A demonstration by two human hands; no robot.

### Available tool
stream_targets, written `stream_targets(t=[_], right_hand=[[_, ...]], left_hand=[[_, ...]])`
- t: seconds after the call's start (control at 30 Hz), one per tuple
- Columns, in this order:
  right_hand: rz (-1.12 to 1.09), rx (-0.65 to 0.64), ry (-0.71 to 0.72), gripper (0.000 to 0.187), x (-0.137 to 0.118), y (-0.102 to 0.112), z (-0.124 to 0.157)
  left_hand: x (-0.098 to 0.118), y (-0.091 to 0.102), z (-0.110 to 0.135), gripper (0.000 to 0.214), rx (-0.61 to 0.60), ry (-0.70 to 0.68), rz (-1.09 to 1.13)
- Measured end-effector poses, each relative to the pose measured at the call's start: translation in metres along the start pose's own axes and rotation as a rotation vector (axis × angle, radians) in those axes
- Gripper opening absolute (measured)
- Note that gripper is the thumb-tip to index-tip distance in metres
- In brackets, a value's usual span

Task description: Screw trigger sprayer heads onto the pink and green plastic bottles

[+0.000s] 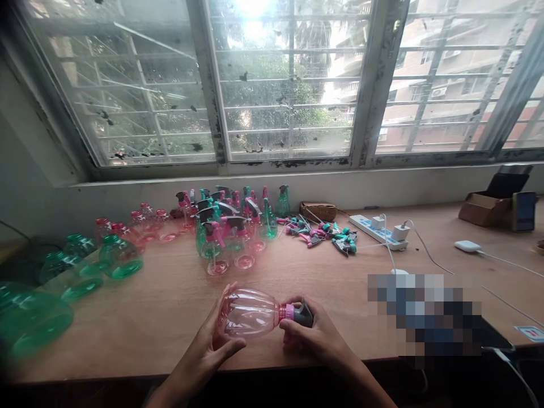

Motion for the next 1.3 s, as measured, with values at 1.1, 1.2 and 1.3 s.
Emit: stream_targets(t=[1.1, 1.2, 1.3], right_hand=[[-0.005, 0.040, -0.014, 0.044, 0.0063, 0.0018, -0.0021], [-0.029, 0.033, -0.019, 0.042, 0.0068, 0.0022, -0.0019], [-0.020, -0.004, 0.009, 0.041, 0.0030, 0.0003, -0.0008]], left_hand=[[0.0052, -0.0005, -0.0016, 0.088, 0.078, -0.002, -0.085], [0.0038, -0.0017, 0.0005, 0.093, 0.058, -0.004, -0.070], [0.0020, -0.0005, 0.0011, 0.097, 0.051, 0.033, -0.064]])
Point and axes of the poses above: each hand's wrist, its own z-axis away from the middle knuckle, its own y-axis out of the back of the hand, x = y × z, the point moved 3 cm from there along -z, towards the middle knuckle, and after that the axes turned 8 degrees about y, right-handed, at the moved point
